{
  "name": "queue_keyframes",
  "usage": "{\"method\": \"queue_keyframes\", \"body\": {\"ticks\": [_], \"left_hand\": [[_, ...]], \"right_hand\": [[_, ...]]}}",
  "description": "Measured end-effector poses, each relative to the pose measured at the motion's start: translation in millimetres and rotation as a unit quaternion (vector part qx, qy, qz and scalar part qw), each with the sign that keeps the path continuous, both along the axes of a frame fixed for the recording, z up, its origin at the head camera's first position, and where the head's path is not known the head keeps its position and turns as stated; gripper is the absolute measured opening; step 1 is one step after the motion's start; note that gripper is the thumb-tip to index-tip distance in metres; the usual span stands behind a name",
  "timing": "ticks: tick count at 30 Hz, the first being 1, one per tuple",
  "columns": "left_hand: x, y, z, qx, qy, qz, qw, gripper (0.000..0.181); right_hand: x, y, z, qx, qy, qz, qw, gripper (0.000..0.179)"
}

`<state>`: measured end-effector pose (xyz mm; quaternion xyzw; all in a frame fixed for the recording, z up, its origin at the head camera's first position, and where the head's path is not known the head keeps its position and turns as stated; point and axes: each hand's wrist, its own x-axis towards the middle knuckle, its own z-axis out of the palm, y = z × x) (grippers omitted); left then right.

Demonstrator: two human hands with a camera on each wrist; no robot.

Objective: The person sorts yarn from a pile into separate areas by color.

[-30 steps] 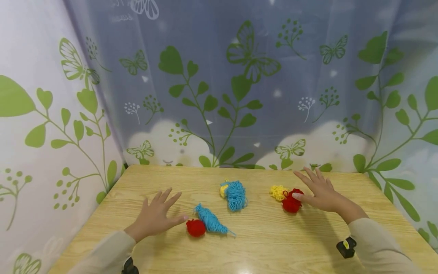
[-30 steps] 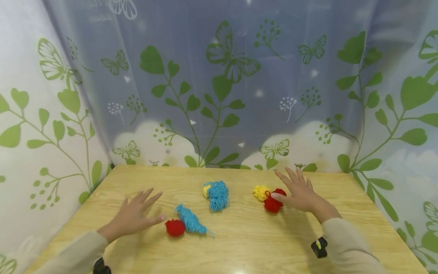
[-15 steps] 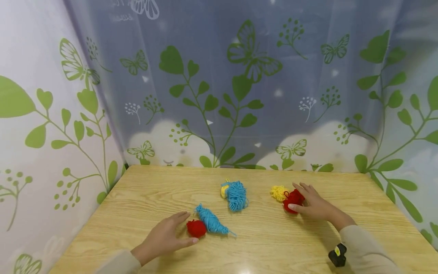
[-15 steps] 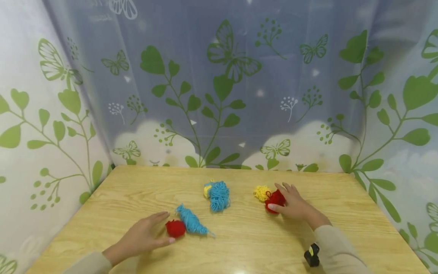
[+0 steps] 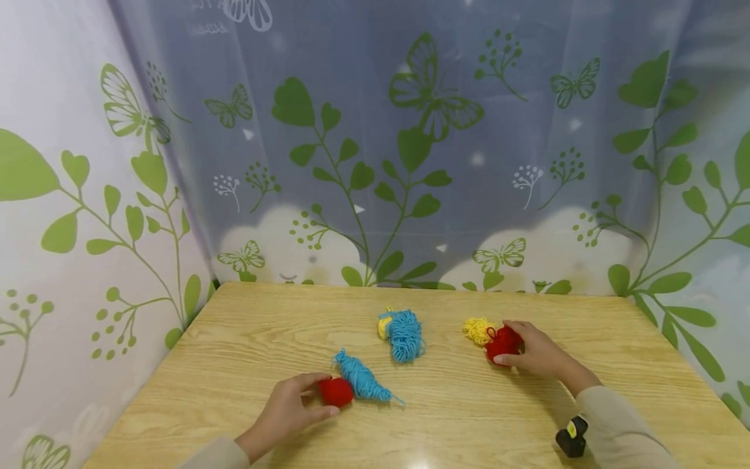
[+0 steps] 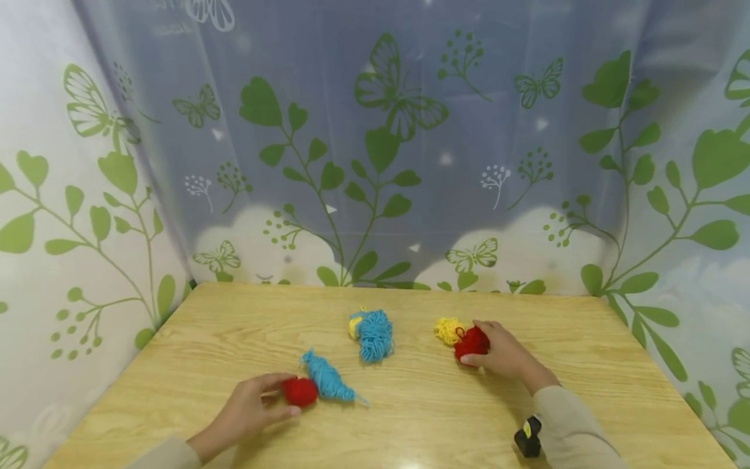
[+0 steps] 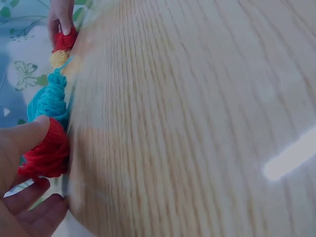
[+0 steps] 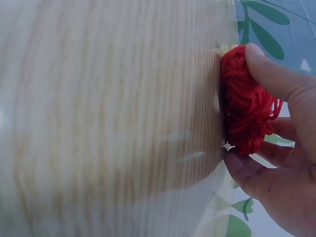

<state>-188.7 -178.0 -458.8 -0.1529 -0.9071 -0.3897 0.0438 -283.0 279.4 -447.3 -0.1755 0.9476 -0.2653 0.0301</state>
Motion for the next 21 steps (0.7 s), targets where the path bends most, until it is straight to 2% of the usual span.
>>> {"method": "queue_keyframes", "body": {"ticks": [4, 7, 12, 21], "left_hand": [[-0.8, 2.5, -0.7, 0.060, -0.029, -0.008, 0.9977, 0.057], [-2.1, 4.4, -0.4, 0.088, -0.048, -0.015, 0.9949, 0.052], [-3.8, 5.2, -0.2, 0.088, -0.054, -0.018, 0.9945, 0.043], [-5.9, 4.8, -2.4, 0.092, -0.063, -0.023, 0.9935, 0.040]], "right_hand": [[-1.5, 0, -0.5, 0.003, 0.004, -0.006, 1.0000, 0.086], [-3.4, 0, -2.8, -0.002, 0.007, -0.009, 0.9999, 0.083], [-6.5, 2, -6.4, -0.016, 0.006, -0.008, 0.9998, 0.075], [-8.6, 5, -12.0, -0.045, 0.000, -0.020, 0.9988, 0.058]]}}
